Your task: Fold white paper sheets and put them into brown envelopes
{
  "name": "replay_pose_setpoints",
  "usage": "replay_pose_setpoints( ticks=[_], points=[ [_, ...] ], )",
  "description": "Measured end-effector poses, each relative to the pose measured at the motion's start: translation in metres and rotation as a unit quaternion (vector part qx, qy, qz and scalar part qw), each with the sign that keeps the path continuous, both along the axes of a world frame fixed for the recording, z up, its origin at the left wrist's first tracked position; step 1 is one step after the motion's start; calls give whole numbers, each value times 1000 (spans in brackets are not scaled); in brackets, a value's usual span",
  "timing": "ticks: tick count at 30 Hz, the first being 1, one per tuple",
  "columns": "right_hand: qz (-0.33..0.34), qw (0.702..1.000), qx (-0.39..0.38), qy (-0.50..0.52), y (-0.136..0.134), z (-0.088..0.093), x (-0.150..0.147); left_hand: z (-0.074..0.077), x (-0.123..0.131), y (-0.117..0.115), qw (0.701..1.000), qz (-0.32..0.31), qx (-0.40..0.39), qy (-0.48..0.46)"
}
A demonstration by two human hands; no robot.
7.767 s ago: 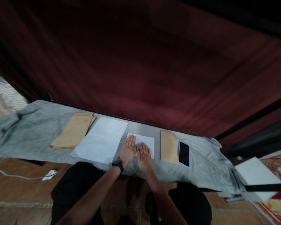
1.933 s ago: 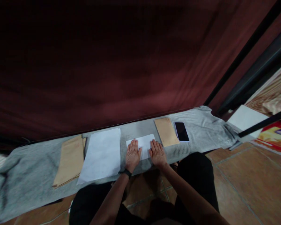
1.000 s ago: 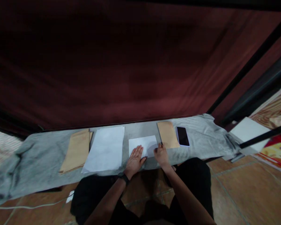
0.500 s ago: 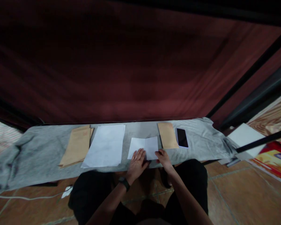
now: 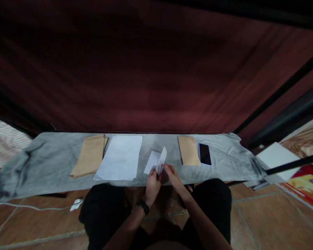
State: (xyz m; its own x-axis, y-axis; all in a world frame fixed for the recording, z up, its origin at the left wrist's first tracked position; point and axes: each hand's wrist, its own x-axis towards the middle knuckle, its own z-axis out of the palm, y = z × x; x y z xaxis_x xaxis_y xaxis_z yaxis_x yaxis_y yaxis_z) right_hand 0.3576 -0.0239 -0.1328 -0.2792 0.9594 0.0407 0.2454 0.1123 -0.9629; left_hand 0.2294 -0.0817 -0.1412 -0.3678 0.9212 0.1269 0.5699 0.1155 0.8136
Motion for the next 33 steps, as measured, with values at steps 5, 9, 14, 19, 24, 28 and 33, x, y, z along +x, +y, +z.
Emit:
replay_pose_setpoints(
  ticks=[5,9,14,19,24,28,33],
  points=[
    [23,991,100,-83,6,-12,-10,-1,-9,5,991,76,-74,-87],
    [29,964,194,-182,11,-22,-18,-6,-15,7,988,62,-93,-110],
    [-23,965,192,-178,24,-26,-12,0,-23,13,986,-12,-115,-118],
    [-105,980,124,-111,38,-26,21,14,-43,16,985,-92,-122,-77],
    [-60,991,66,-96,38,-26,50,23,-60,13,987,-103,-122,-28],
    [-22,992,77,-98,28,-23,56,21,-69,7,986,-132,-82,53],
    [76,982,119,-121,13,-21,62,13,-74,-5,968,-222,-21,113]
  ],
)
